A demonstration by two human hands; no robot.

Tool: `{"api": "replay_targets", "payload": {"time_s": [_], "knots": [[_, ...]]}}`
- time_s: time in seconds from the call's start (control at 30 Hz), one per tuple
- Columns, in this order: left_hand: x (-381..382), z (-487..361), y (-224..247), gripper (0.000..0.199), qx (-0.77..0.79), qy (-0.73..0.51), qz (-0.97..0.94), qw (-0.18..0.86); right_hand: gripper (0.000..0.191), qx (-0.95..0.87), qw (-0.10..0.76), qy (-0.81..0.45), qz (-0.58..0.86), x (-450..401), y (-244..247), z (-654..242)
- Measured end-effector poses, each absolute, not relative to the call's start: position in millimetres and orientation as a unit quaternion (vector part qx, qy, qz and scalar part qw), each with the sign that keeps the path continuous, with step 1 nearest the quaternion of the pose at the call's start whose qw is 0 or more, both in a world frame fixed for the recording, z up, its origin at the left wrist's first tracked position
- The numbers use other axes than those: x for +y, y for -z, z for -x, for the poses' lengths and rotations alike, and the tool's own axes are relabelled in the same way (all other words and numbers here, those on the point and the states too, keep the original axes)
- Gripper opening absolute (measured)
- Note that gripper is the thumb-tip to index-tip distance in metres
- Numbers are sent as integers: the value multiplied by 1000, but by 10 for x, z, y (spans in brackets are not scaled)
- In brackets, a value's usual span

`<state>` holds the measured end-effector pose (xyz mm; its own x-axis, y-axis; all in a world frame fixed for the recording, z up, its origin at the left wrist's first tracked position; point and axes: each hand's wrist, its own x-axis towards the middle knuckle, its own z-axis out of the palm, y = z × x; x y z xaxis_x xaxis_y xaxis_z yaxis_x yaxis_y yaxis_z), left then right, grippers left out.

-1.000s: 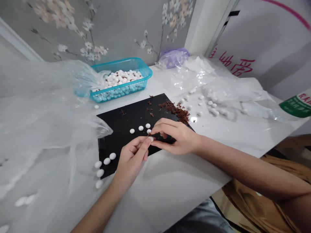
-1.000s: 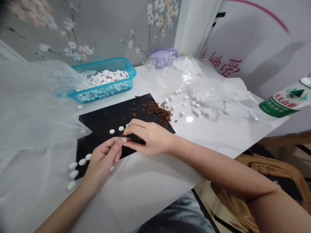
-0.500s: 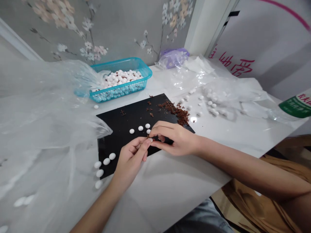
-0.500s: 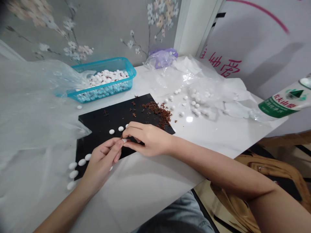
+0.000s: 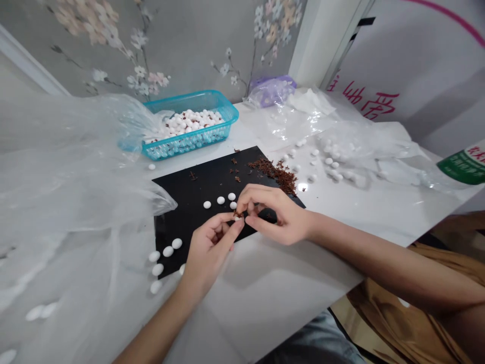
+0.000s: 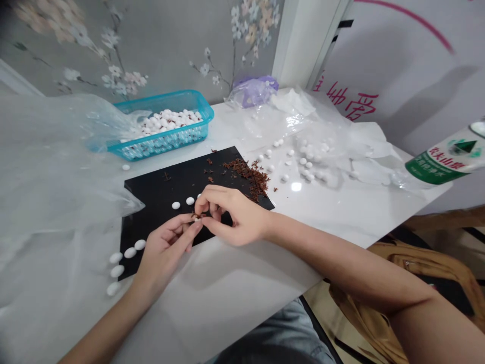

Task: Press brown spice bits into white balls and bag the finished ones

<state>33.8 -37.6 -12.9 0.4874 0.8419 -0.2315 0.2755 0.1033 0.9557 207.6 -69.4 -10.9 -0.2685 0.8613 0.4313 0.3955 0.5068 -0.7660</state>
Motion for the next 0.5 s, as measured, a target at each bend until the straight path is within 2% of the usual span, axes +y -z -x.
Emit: {"api": "replay_targets", "payload": {"time_s": [0.07,0.2,0.4,0.5], "knots": [[-397,-347,126,29,448,-231,-635,585,3,-734,435,-285,436,-694,105,-2063],[-421,-358,134,25,444,-230,-651,570,13,-714,431,-290,469,-679,141,-2017],[-391,-362,142,28,467,-286,-613,569,11,-688,453,-278,493,-646,83,-2077],[-387,-344,147,32,477,-311,-591,571,13,-734,366,-334,464,-656,-18,-2169]]}}
